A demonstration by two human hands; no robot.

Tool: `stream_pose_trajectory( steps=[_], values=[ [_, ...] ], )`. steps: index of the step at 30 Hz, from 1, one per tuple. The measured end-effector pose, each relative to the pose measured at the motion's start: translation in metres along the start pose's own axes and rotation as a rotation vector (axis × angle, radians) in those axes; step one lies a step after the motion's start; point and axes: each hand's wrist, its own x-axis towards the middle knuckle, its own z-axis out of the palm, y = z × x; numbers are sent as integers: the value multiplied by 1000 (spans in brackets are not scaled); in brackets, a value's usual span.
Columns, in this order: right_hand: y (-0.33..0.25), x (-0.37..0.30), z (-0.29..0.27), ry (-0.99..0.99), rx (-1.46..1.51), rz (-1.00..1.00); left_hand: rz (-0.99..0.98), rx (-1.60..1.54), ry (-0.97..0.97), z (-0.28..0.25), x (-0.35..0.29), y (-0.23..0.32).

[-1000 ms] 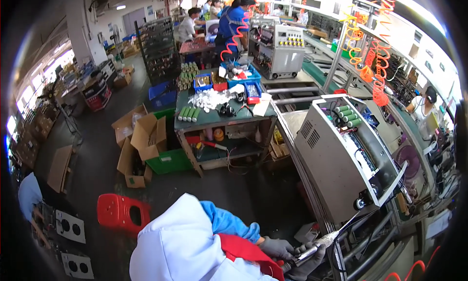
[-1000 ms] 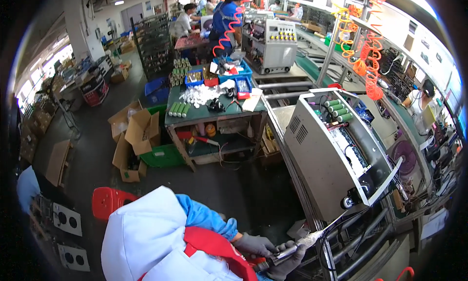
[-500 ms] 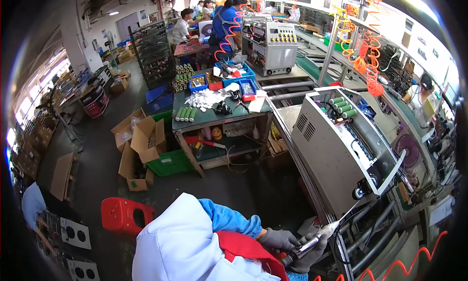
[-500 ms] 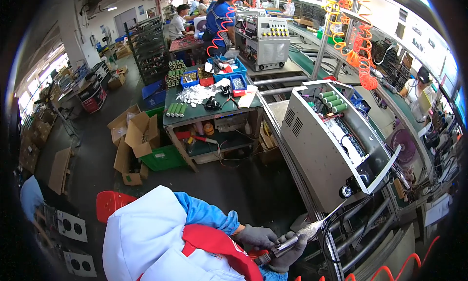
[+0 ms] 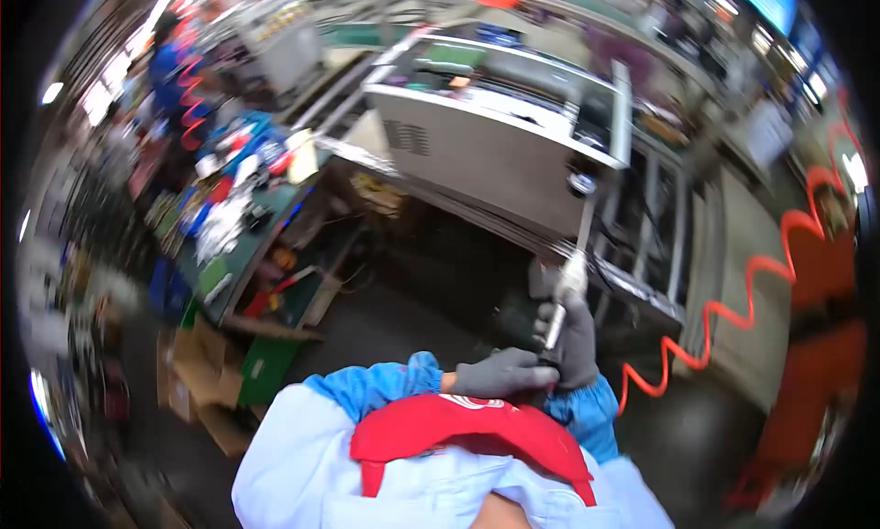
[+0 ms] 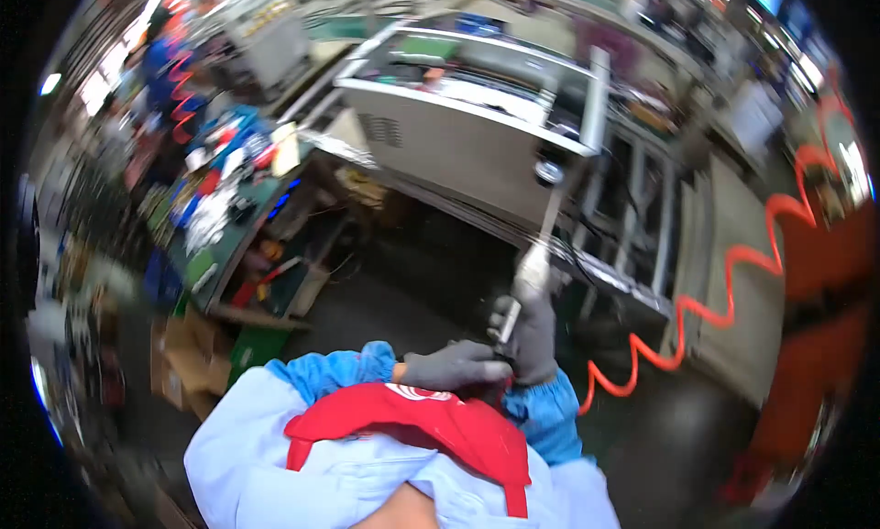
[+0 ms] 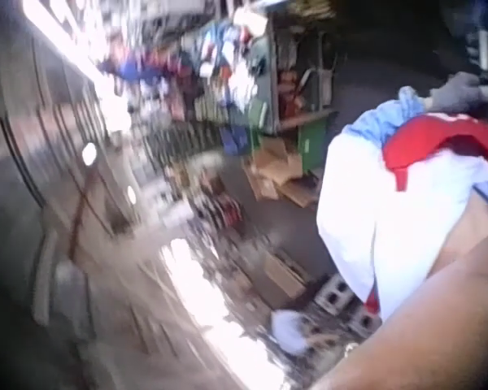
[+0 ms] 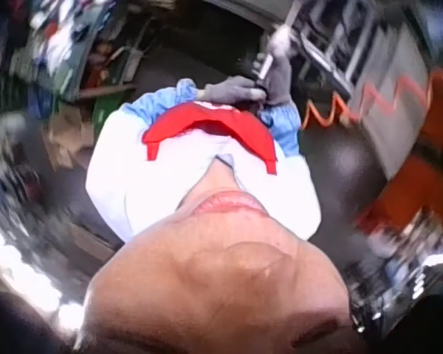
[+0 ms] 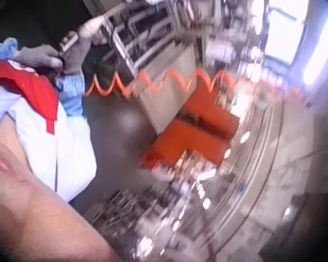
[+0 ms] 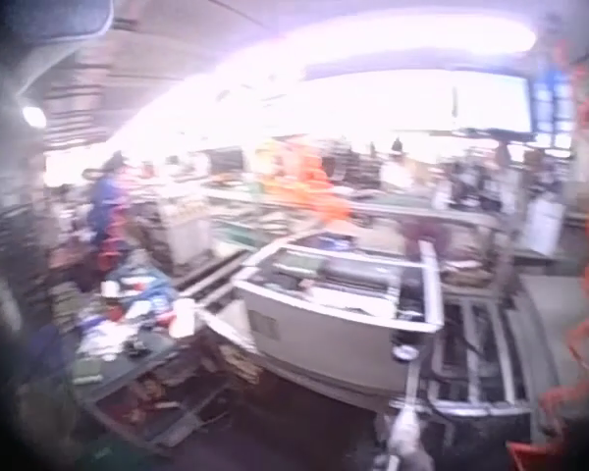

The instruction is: Assembling and securing internal components inside a metal power box enclosure using a pneumatic screwdriver.

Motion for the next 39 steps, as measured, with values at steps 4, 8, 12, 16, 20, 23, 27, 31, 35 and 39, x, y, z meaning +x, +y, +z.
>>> stream_pose_trajectory(
  steps=[4,8,12,16,20,23,27,31,35,39],
  values=[
    [-10,-7,6,150,-100,-47,-88,-24,-21,0,12,-5],
    [-14,-17,5,198,-103,-63,-129,-53,-106,4,16,-4],
    [-14,-18,2,181,-166,-64,-114,-65,-109,6,17,-8],
    [-16,-18,3,184,-205,-70,-133,-50,-84,6,17,-7],
    [-17,-15,4,192,-214,-75,-114,-81,-92,5,17,-8],
    [-16,-13,2,175,-210,-76,-94,-115,-53,7,17,-8],
    [-14,-14,5,185,-185,-86,-118,-127,-84,2,19,-14],
    [-5,-16,-4,192,-250,-137,-175,-305,-90,-19,23,-31],
    [10,-47,-6,198,-276,-75,-73,-556,212,-75,16,-43],
    [32,-82,-14,262,-368,-66,57,-589,299,-139,16,-43]
  ],
)
